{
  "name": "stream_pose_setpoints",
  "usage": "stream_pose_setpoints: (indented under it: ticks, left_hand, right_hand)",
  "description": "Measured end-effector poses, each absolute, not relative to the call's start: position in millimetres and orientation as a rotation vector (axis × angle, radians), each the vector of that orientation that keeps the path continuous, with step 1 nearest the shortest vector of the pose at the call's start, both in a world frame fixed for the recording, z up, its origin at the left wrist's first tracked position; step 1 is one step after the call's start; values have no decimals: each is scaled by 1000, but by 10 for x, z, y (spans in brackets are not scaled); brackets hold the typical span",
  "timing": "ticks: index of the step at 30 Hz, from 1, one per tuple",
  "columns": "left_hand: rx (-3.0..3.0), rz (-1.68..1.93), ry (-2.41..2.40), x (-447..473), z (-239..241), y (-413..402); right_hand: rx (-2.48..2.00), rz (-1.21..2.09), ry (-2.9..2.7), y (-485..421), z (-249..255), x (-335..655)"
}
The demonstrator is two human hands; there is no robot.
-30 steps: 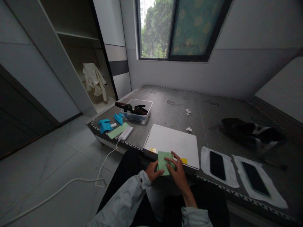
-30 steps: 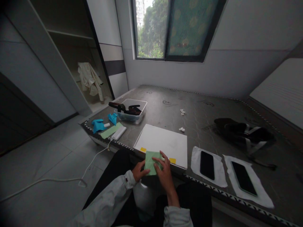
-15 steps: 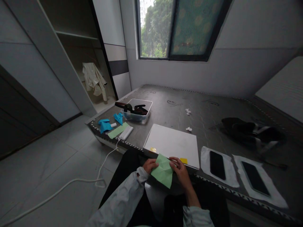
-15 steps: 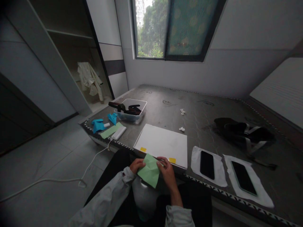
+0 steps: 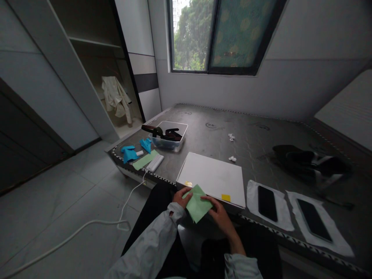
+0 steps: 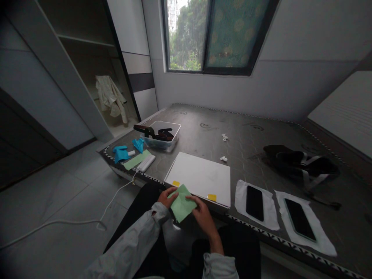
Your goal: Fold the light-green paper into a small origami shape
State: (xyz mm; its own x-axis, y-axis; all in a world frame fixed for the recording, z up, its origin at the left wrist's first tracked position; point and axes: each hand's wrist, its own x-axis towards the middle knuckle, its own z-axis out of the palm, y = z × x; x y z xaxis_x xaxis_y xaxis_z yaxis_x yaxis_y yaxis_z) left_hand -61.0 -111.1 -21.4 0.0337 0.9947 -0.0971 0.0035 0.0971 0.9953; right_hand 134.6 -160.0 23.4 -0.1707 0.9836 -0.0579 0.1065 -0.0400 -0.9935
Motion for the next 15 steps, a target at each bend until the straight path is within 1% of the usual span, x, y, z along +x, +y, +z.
stream_pose_setpoints:
  ticks: [3, 8, 13, 15]
  left_hand:
    - [1037, 1116, 1200, -620, -230, -1082]
    - [991, 1073, 1157, -628, -248, -1054]
    - [954, 1030, 1020, -593, -178, -1064]
    - [957, 997, 972, -573, -142, -1092]
  right_hand:
    - [-1191, 1333, -1507, -1644, 299, 1348]
    - [-1264, 1184, -1578, -1626, 345, 1351]
    - [-1466, 1024, -1384, -1572, 302, 1332]
    - [-1490, 1014, -1252, -1563, 272, 1328]
